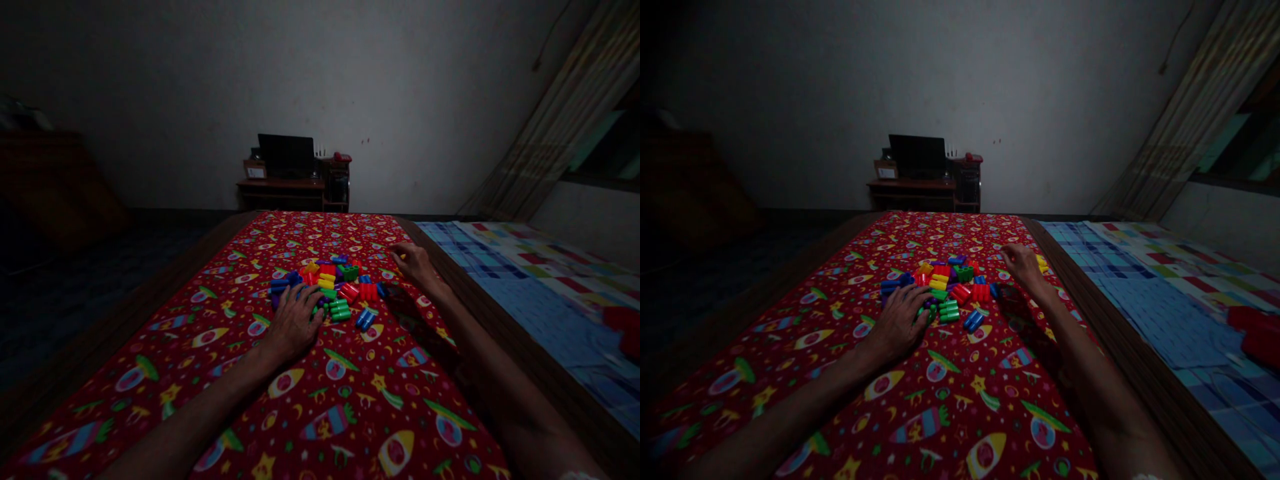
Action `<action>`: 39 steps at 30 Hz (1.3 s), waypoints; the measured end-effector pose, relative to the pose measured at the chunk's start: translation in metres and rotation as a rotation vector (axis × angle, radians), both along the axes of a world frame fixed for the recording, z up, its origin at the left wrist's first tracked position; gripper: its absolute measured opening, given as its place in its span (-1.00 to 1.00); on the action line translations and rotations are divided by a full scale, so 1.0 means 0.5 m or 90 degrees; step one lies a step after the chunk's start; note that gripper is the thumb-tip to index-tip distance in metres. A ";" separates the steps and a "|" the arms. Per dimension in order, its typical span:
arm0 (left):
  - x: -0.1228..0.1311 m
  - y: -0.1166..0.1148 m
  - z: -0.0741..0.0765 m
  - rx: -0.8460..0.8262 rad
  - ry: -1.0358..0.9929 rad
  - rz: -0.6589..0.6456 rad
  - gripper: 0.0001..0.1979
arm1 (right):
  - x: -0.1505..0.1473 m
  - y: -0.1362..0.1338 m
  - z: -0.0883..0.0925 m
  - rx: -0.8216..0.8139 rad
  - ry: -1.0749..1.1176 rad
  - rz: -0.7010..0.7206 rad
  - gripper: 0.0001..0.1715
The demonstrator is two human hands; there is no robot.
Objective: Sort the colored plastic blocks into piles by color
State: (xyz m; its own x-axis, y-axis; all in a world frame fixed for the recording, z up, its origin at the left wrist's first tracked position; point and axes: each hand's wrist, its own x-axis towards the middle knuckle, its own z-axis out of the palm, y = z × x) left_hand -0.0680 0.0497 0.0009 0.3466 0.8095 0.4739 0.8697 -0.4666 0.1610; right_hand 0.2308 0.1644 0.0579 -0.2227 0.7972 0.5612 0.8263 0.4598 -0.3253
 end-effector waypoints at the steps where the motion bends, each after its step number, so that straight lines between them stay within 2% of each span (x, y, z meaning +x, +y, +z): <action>1: 0.000 0.000 0.001 0.001 0.001 -0.001 -0.64 | -0.036 -0.004 0.008 -0.023 -0.009 0.053 -0.71; 4: 0.000 -0.001 0.002 0.007 0.003 -0.002 -0.63 | -0.154 -0.020 0.005 -0.087 -0.100 0.199 -0.74; 7: 0.000 0.000 0.000 0.016 0.002 0.001 -0.63 | -0.247 -0.035 -0.028 -0.113 -0.199 0.256 -0.75; 9: 0.000 0.001 -0.003 0.022 0.003 0.005 -0.63 | -0.279 -0.041 -0.051 -0.104 -0.220 0.255 -0.74; 11: -0.001 0.001 -0.006 0.023 0.005 0.006 -0.63 | -0.285 -0.040 -0.062 -0.104 -0.201 0.271 -0.76; 13: -0.001 0.000 -0.006 0.018 0.004 0.005 -0.63 | -0.268 -0.031 -0.054 -0.129 -0.152 0.297 -0.75; 15: -0.001 -0.001 -0.005 0.015 0.001 0.001 -0.64 | -0.232 -0.014 -0.031 -0.150 -0.076 0.275 -0.67; 17: 0.000 -0.002 -0.002 0.012 -0.001 0.000 -0.64 | -0.182 0.008 -0.003 -0.132 0.014 0.187 -0.60; 20: 0.000 -0.001 -0.001 0.006 -0.001 0.002 -0.64 | -0.092 0.037 0.023 -0.072 0.104 0.018 -0.63; 23: -0.002 0.000 -0.002 0.008 0.003 0.001 -0.63 | -0.013 0.054 0.020 -0.035 0.127 -0.135 -0.68; 25: -0.004 0.000 -0.003 0.014 0.006 0.000 -0.64 | 0.019 0.060 0.008 -0.036 0.128 -0.199 -0.68; 30: -0.004 -0.001 0.000 0.012 0.008 -0.006 -0.65 | 0.036 0.064 -0.021 -0.118 0.066 -0.296 -0.65; 34: -0.003 0.000 0.002 0.015 0.007 -0.004 -0.66 | 0.041 0.060 -0.030 -0.165 0.000 -0.368 -0.67; 37: -0.003 0.001 0.002 0.026 0.000 -0.006 -0.66 | 0.047 0.059 -0.027 -0.150 -0.013 -0.359 -0.65; 39: -0.002 0.001 0.000 0.031 -0.005 -0.009 -0.66 | 0.039 0.061 -0.018 -0.106 -0.003 -0.321 -0.64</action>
